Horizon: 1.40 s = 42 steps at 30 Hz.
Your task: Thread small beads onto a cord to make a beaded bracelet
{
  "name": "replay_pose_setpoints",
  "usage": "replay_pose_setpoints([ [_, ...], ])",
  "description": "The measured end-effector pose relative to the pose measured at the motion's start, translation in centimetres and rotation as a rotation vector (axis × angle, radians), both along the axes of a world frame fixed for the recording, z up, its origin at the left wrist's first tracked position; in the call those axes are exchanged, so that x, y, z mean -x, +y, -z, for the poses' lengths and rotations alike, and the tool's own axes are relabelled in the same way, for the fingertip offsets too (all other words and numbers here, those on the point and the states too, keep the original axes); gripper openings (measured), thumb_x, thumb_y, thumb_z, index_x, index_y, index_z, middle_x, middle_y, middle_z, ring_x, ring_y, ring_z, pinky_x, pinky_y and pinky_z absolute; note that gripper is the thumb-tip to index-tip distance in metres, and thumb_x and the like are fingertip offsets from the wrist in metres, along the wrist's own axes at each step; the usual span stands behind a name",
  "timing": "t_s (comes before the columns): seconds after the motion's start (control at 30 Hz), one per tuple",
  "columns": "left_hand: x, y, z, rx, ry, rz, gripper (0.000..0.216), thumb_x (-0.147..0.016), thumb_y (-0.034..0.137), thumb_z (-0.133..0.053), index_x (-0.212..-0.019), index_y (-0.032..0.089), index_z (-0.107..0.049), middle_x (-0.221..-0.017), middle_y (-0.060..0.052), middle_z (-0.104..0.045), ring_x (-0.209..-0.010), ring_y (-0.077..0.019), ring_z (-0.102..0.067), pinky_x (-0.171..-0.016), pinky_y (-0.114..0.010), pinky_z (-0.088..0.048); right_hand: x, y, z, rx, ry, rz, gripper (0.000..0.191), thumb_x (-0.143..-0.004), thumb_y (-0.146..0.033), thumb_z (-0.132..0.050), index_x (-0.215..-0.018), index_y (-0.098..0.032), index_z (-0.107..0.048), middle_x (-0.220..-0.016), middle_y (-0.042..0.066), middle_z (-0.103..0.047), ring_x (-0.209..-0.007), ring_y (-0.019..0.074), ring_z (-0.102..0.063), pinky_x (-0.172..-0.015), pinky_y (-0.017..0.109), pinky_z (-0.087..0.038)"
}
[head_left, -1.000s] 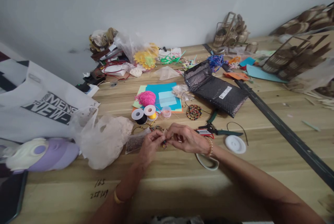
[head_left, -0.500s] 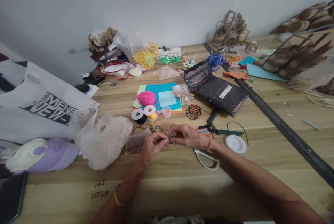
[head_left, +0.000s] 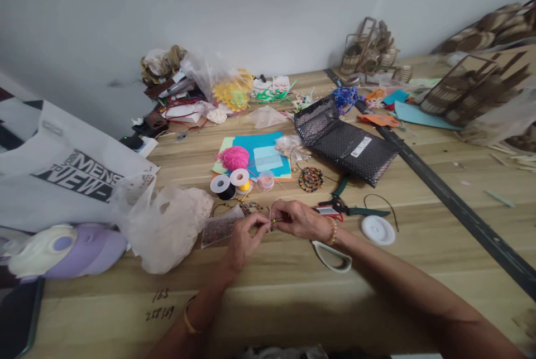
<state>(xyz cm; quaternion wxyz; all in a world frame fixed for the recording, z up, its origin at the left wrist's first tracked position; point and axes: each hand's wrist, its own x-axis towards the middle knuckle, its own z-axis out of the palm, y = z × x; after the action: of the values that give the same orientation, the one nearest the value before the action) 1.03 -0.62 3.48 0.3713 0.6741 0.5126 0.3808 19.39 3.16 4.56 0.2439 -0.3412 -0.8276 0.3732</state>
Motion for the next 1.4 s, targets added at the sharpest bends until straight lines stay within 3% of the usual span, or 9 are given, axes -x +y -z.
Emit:
replay_pose_setpoints([
  [0.2,0.0,0.0,0.4,0.0,-0.01,-0.011,0.008,-0.072,0.018,-0.064,-0.064,0.021,-0.065,-0.063,-0.001,-0.065,-0.061,-0.0158,-0.056,-0.065,-0.025,-0.042,0.4,-0.7,0.5,-0.241,-0.154,0.045,0.006,-0.082,-0.019,-0.058,-0.087,-0.016,-0.059,-0.076,0.003,-0.061,-0.066,0.0135,-0.052,-0.06,0.022,-0.032],
  [0.3,-0.2,0.0,0.6,-0.018,-0.009,-0.026,0.009,-0.071,0.017,-0.063,-0.063,0.021,-0.065,-0.061,-0.001,-0.063,-0.061,-0.0157,-0.056,-0.065,-0.025,-0.041,0.6,-1.1,0.6,-0.267,-0.222,0.074,0.011,-0.082,-0.019,-0.056,-0.092,-0.016,-0.06,-0.078,0.005,-0.063,-0.064,0.0142,-0.053,-0.057,0.023,-0.029],
  [0.43,-0.3,-0.1,0.6,-0.028,-0.014,-0.039,0.009,-0.07,0.015,-0.063,-0.062,0.021,-0.064,-0.062,-0.001,-0.064,-0.061,-0.0156,-0.056,-0.065,-0.025,-0.042,0.7,-1.0,0.4,-0.123,-0.189,0.065,0.01,-0.081,-0.015,-0.056,-0.087,-0.016,-0.064,-0.067,0.002,-0.062,-0.056,0.0116,-0.05,-0.054,0.021,-0.029],
  [0.6,-0.3,0.0,0.4,-0.052,-0.047,-0.044,0.009,-0.069,0.015,-0.062,-0.062,0.021,-0.063,-0.069,-0.003,-0.067,-0.067,-0.0171,-0.059,-0.069,-0.027,-0.045,0.5,-0.4,0.4,0.124,0.009,0.038,0.018,-0.076,-0.008,-0.054,-0.088,-0.012,-0.066,-0.064,-0.001,-0.059,-0.053,0.0084,-0.046,-0.051,0.018,-0.033],
  [0.8,-0.5,-0.1,-0.2,-0.039,-0.124,-0.063,0.009,-0.071,0.019,-0.064,-0.062,0.021,-0.064,-0.072,-0.004,-0.068,-0.072,-0.0188,-0.061,-0.073,-0.028,-0.046,0.4,0.0,0.2,0.333,0.206,0.027,0.02,-0.086,-0.019,-0.048,-0.091,-0.01,-0.065,-0.067,0.0,-0.061,-0.053,0.0094,-0.054,-0.05,0.018,-0.039],
  [1.17,0.0,-0.1,0.1,-0.033,-0.15,-0.061,0.009,-0.075,0.021,-0.064,-0.067,0.02,-0.064,-0.076,-0.004,-0.067,-0.078,-0.0193,-0.062,-0.077,-0.029,-0.045,-0.5,0.2,-0.4,0.021,0.079,0.017,0.016,-0.087,-0.018,-0.053,-0.088,-0.014,-0.069,-0.078,0.004,-0.069,-0.067,0.0126,-0.06,-0.065,0.022,-0.043],
  [1.23,0.1,-0.1,0.1,-0.013,-0.188,-0.053,0.009,-0.077,0.023,-0.063,-0.068,0.02,-0.063,-0.079,-0.005,-0.067,-0.081,-0.0195,-0.061,-0.078,-0.029,-0.045,-0.5,0.2,-0.5,0.092,0.123,0.027,0.017,-0.088,-0.022,-0.053,-0.087,-0.013,-0.067,-0.072,0.003,-0.068,-0.062,0.0116,-0.058,-0.059,0.02,-0.042],
  [1.4,0.2,0.0,-0.1,-0.037,-0.195,-0.042,0.01,-0.078,0.024,-0.063,-0.07,0.019,-0.062,-0.083,-0.006,-0.065,-0.084,-0.0195,-0.06,-0.079,-0.03,-0.045,-0.1,-0.1,-0.2,0.471,0.308,0.053,0.024,-0.088,-0.036,-0.053,-0.089,-0.012,-0.059,-0.062,0.0,-0.062,-0.051,0.0109,-0.059,-0.046,0.018,-0.04],
])
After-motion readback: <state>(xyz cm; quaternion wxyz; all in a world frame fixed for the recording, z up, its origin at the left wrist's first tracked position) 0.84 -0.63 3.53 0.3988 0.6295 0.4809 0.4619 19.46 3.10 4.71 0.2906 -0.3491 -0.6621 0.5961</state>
